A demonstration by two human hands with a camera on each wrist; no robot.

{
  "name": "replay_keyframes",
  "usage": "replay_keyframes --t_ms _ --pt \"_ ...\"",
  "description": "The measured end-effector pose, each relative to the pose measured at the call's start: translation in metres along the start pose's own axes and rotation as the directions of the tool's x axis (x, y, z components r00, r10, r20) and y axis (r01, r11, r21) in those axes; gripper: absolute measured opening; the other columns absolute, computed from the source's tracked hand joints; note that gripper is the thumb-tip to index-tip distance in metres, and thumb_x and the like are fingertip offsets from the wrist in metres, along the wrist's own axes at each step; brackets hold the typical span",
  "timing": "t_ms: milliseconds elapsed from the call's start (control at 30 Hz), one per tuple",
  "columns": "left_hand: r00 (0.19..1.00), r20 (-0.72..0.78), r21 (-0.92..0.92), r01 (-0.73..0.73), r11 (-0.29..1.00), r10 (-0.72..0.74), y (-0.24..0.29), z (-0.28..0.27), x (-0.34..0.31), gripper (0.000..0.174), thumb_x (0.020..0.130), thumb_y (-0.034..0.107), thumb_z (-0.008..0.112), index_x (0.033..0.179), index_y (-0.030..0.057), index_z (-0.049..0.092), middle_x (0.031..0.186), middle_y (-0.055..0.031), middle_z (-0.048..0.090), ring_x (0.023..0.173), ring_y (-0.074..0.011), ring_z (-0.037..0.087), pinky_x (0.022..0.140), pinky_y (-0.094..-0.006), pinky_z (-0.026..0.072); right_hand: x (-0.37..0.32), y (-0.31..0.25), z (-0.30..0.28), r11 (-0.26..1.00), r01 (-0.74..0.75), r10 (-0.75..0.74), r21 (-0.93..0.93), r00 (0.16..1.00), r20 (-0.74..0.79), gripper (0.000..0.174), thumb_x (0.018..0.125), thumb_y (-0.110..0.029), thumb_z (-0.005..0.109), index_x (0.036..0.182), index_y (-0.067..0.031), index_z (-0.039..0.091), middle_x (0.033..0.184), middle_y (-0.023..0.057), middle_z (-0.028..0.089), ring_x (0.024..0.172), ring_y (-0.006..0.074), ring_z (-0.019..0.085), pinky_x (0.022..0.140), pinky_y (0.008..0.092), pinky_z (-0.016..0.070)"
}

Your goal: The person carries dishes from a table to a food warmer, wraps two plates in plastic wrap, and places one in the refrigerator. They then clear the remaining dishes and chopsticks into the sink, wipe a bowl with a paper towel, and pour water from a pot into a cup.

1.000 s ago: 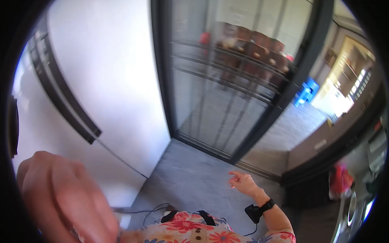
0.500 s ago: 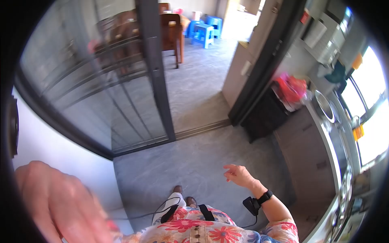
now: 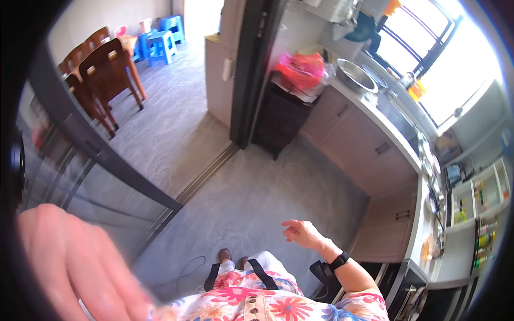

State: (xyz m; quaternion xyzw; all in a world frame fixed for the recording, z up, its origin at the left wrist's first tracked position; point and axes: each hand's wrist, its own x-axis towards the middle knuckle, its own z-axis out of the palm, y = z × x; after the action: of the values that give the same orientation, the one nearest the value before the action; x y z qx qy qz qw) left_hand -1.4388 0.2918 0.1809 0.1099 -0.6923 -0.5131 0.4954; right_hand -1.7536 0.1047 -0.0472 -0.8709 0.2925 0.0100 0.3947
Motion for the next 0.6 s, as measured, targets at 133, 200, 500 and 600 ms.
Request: replay_keyframes --t_ms 133,200,500,600 --pt "0.994 0.101 -0.089 -0.039 0.995 0.048 -0.031 -0.025 0.044 0.010 0.076 -0.011 0.051 0.067 -0.0149 0.054 0.067 -0.0264 0.055 0.056 -0.0393 0.055 0.054 -0.0450 0.0496 -0.024 0.044 -0.006 0.977 -0.163 0.175 0.141 0.981 -0.081 0.030 0.080 -0.016 0.054 0.107 -0.0028 0.054 0.078 0.0102 0.065 0.071 0.0170 0.064 0.068 0.0276 0.0489" --pt "0.951 0.309 -0.155 0.028 0.987 0.022 -0.060 -0.056 0.070 0.013 0.077 -0.011 0.052 0.075 -0.0067 0.064 0.077 -0.0214 0.058 0.066 -0.0319 0.057 0.057 -0.0402 0.0493 -0.029 0.067 -0.014 0.987 -0.159 0.158 -0.011 0.986 -0.044 0.030 0.080 -0.017 0.055 0.106 -0.0018 0.054 0.077 0.0107 0.065 0.070 0.0173 0.064 0.068 0.0275 0.0490" --pt "0.667 -0.549 -0.129 0.529 0.839 -0.504 -0.241 -0.082 0.060 0.014 0.070 -0.010 0.055 0.080 -0.0040 0.062 0.069 -0.0075 0.055 0.060 -0.0140 0.053 0.053 -0.0233 0.0434 -0.067 0.202 -0.069 0.834 -0.505 0.531 0.221 0.844 -0.074 0.030 0.081 -0.019 0.055 0.105 -0.0020 0.055 0.079 0.0099 0.065 0.069 0.0151 0.064 0.066 0.0275 0.0489" --pt "0.462 -0.640 -0.242 0.637 0.731 -0.614 -0.314 -0.093 0.051 0.014 0.074 -0.001 0.058 0.088 -0.0009 0.062 0.065 -0.0026 0.057 0.058 -0.0092 0.053 0.053 -0.0220 0.0454 -0.080 0.234 -0.102 0.780 -0.507 0.577 0.367 0.809 -0.109 0.030 0.081 -0.019 0.055 0.106 -0.0027 0.055 0.078 0.0090 0.065 0.069 0.0148 0.063 0.067 0.0276 0.0485"
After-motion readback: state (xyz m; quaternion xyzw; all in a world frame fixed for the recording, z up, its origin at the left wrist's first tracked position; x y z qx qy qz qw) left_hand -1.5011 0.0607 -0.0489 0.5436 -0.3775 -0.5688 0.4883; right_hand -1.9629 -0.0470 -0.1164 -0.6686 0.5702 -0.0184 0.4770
